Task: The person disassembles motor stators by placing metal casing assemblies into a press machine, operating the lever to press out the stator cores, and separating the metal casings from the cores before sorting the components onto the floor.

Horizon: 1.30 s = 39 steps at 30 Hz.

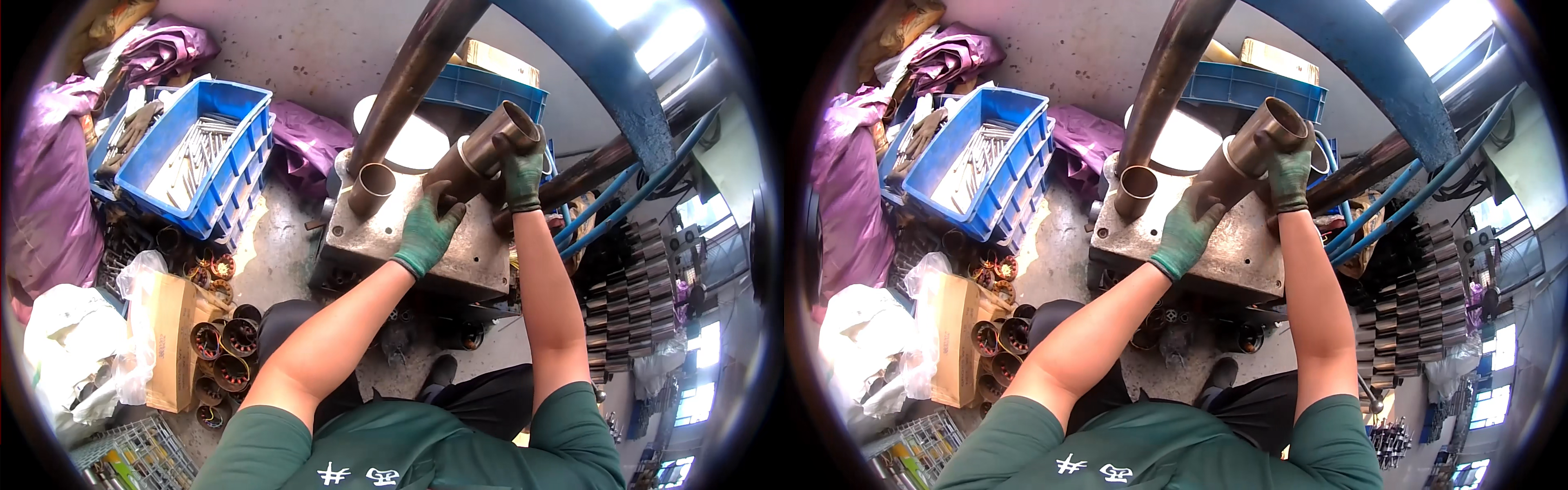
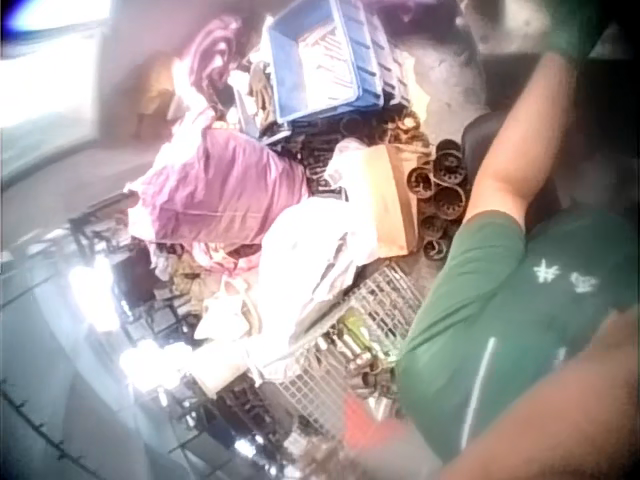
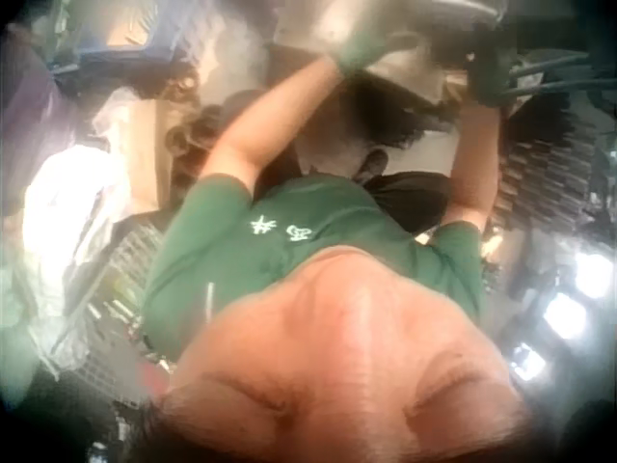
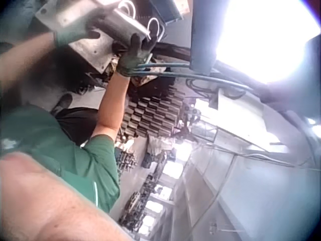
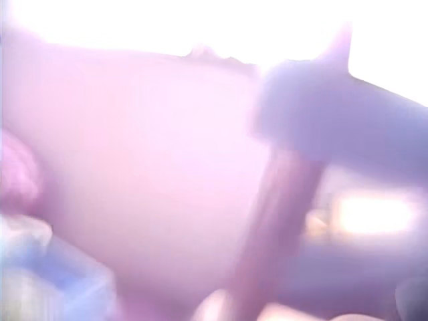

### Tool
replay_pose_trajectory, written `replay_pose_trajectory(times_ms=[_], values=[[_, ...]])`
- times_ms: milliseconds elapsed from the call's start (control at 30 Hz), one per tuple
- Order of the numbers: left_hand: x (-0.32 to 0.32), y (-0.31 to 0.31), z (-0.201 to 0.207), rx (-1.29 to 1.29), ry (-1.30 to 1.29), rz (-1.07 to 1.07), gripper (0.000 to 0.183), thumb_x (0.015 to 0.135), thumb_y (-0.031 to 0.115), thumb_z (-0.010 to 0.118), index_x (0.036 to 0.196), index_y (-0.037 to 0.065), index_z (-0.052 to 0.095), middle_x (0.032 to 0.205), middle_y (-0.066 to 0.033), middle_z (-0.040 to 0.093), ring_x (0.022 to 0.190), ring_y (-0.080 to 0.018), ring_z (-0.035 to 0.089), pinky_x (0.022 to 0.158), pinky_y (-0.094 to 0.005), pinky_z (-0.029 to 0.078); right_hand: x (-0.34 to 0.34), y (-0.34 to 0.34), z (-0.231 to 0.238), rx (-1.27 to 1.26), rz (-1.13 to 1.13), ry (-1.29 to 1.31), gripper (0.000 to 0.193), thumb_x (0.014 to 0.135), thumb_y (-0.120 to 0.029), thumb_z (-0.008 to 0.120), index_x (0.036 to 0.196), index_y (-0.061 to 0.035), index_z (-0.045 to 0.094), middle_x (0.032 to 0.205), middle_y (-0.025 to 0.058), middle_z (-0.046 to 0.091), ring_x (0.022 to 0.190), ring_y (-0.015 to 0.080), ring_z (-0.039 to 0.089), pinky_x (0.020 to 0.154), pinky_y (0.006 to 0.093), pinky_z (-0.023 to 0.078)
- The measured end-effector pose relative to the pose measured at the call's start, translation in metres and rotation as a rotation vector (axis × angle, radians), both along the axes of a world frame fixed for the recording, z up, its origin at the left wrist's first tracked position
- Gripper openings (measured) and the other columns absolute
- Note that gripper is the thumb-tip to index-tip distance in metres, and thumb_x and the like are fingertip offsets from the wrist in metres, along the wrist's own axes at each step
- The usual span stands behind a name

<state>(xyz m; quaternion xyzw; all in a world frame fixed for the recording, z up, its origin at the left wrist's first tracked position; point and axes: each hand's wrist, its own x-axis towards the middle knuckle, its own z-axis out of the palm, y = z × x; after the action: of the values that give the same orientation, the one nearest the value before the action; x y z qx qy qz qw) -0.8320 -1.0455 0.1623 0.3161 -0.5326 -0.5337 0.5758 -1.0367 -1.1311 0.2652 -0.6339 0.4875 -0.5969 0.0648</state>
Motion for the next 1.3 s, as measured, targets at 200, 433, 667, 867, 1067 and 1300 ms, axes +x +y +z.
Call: replay_pose_trajectory(times_ms=[200,433,667,867,1067,1300], values=[[0.001,0.001,-0.003,0.045,-0.077,-0.007,0.055,0.097,0.021,0.076,0.144,0.003,0.054,0.105,-0.0127,0.072,0.096,-0.0243,0.07,0.088,-0.0372,0.057,0.025,-0.003,0.072,0.157,-0.032,0.027,0.105,0.079,-0.034,0.096,0.154,0.0091,0.036,0.147,0.0282,0.056,0.132,0.0341,0.06,0.113,0.0415,0.048],[-0.004,0.0,0.0,0.054,-0.126,-0.043,0.055,0.098,0.021,0.076,0.144,0.002,0.054,0.105,-0.0118,0.073,0.097,-0.0224,0.07,0.089,-0.0359,0.057,0.005,-0.011,0.104,0.511,-0.153,0.438,0.118,0.07,-0.053,0.095,0.158,0.0032,0.041,0.141,0.0279,0.063,0.128,0.0343,0.065,0.108,0.0389,0.053],[-0.001,-0.004,-0.005,0.028,0.007,-0.097,0.066,0.093,0.021,0.082,0.149,0.009,0.049,0.126,-0.0136,0.066,0.114,-0.0226,0.065,0.097,-0.0367,0.055,0.014,0.072,0.082,0.007,0.145,-0.193,0.092,0.087,0.002,0.083,0.16,0.0053,0.027,0.128,0.0168,0.061,0.123,0.024,0.06,0.102,0.0364,0.056],[0.001,0.027,0.008,-0.122,0.264,-0.439,0.107,0.078,0.02,0.093,0.163,0.013,0.027,0.149,-0.0176,0.052,0.134,-0.0296,0.056,0.111,-0.0414,0.05,0.006,0.196,-0.005,0.401,0.117,-0.228,0.072,0.094,-0.032,0.071,0.153,0.0012,0.047,0.142,0.015,0.058,0.13,0.028,0.057,0.112,0.0416,0.044],[0.032,0.05,0.027,-0.057,-0.199,-0.527,0.087,0.072,0.024,0.09,0.145,0.005,0.048,0.125,-0.0151,0.063,0.119,-0.0249,0.061,0.102,-0.0393,0.051,-0.071,0.25,-0.087,0.513,0.067,-0.269,0.057,0.089,-0.005,0.068,0.144,0.0008,0.054,0.134,0.014,0.065,0.119,0.0287,0.064,0.104,0.0406,0.053],[0.14,0.068,0.059,0.514,0.426,-0.451,0.067,0.091,0.031,0.075,0.145,0.003,0.047,0.133,-0.0167,0.061,0.12,-0.0297,0.064,0.104,-0.0445,0.055,-0.078,0.245,-0.082,0.361,0.353,-0.483,0.048,0.081,0.005,0.048,0.127,0.0037,0.06,0.125,0.0171,0.07,0.127,0.0284,0.064,0.108,0.0379,0.05]])
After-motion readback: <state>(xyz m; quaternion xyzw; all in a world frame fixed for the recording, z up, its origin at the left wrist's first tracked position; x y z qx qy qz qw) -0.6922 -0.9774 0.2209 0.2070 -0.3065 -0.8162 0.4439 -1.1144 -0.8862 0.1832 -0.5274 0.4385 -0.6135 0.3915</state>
